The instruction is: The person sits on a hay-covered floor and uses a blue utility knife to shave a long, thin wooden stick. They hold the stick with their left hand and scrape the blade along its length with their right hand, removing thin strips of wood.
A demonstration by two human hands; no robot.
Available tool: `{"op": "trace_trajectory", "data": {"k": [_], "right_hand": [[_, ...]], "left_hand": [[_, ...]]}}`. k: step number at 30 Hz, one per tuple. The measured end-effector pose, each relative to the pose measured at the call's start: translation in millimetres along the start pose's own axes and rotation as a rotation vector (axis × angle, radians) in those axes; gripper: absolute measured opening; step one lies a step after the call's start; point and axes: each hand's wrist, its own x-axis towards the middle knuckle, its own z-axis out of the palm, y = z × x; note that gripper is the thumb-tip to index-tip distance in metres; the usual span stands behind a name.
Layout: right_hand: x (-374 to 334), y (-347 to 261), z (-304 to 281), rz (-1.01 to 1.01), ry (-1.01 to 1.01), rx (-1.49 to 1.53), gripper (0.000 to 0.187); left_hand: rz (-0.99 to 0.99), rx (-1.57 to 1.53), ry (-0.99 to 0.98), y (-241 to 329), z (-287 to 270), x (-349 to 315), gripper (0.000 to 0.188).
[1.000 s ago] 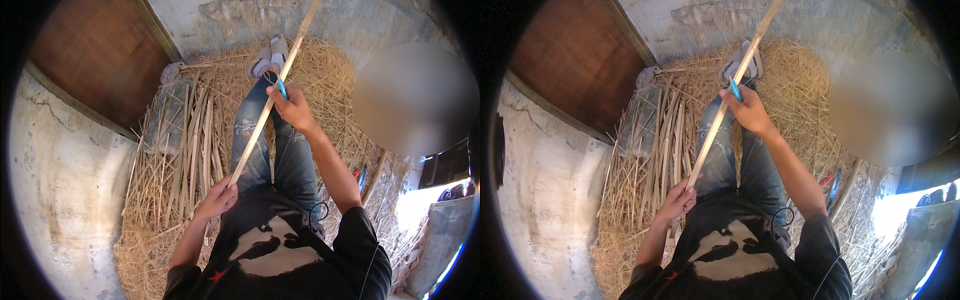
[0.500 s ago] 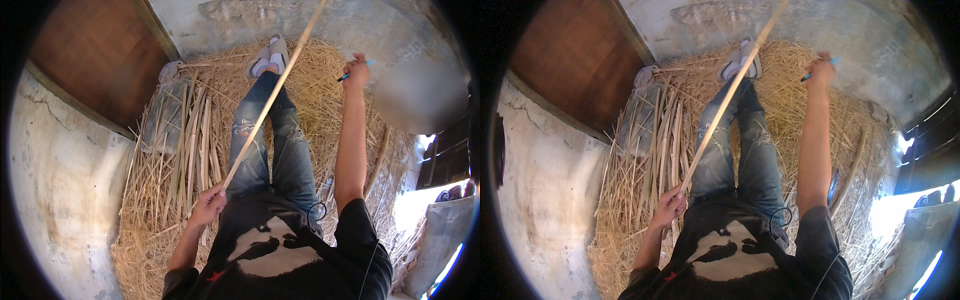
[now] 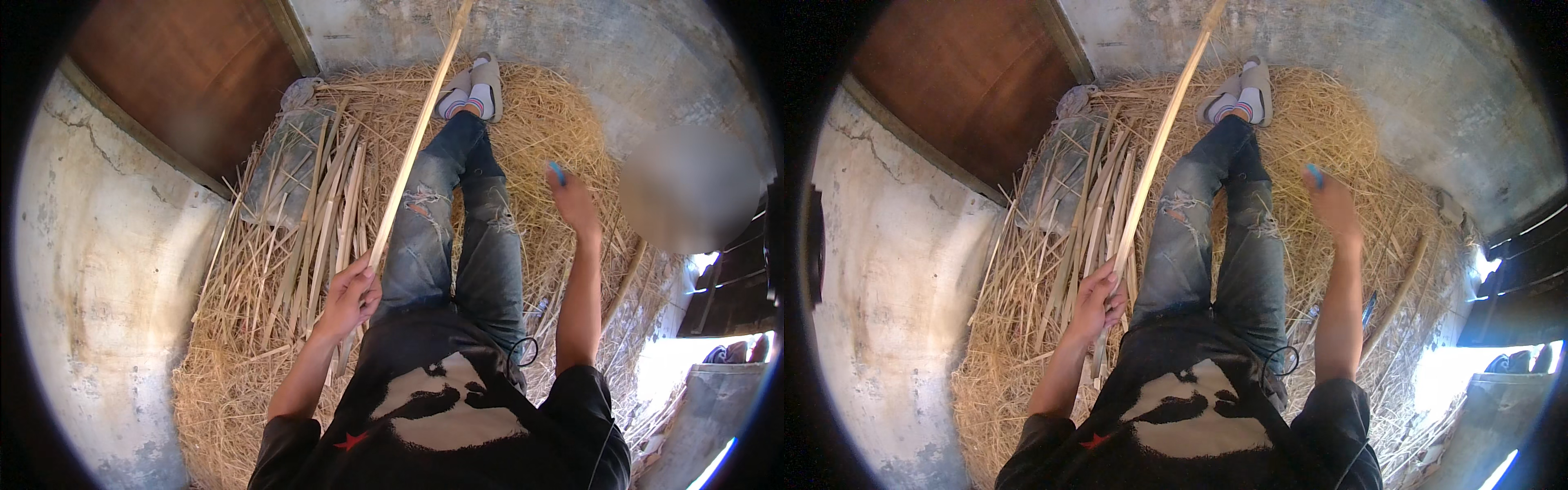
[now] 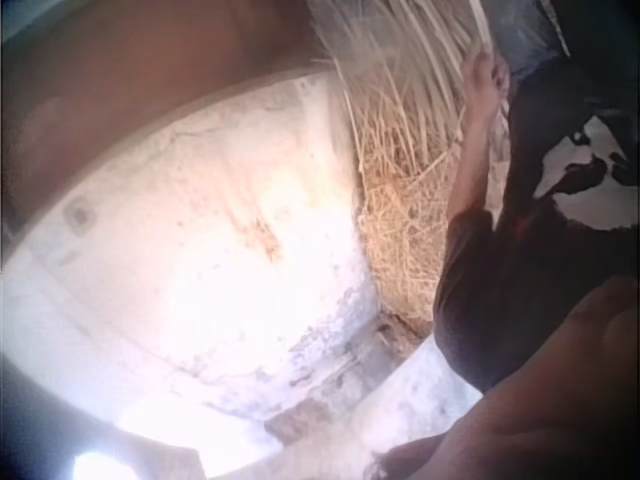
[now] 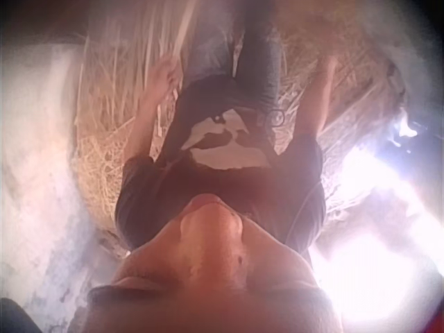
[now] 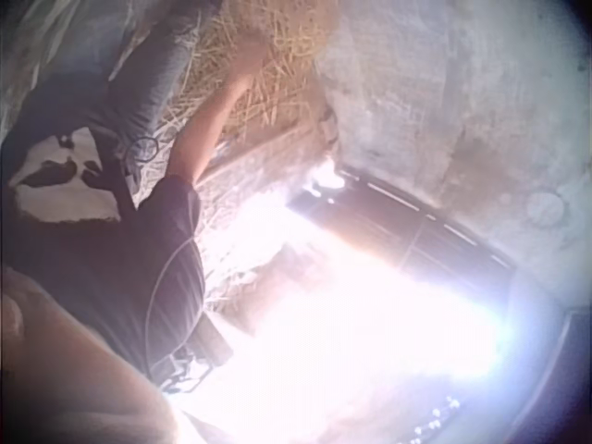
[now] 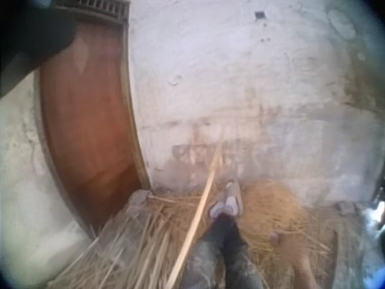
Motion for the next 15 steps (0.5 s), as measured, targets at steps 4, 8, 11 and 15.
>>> {"op": "trace_trajectory", "data": {"k": [4,8,11,15], "right_hand": [[-69,-94,33,-0.242,-0.254,0.157,0.061],[-109,-114,80,-0.773,-0.165,0.133,0.054],[-129,-133,86,-0.688,-0.377,0.123,0.051],[-128,-132,93,-0.751,-0.342,0.067,0.051]], "left_hand": [[-0.030,-0.010,-0.055,10,9,3,0.048],[-0.052,-0.031,-0.087,10,26,12,0.040],[-0.064,-0.029,-0.094,4,25,12,0.030],[-0.100,-0.062,-0.098,0,22,11,0.020]]}}
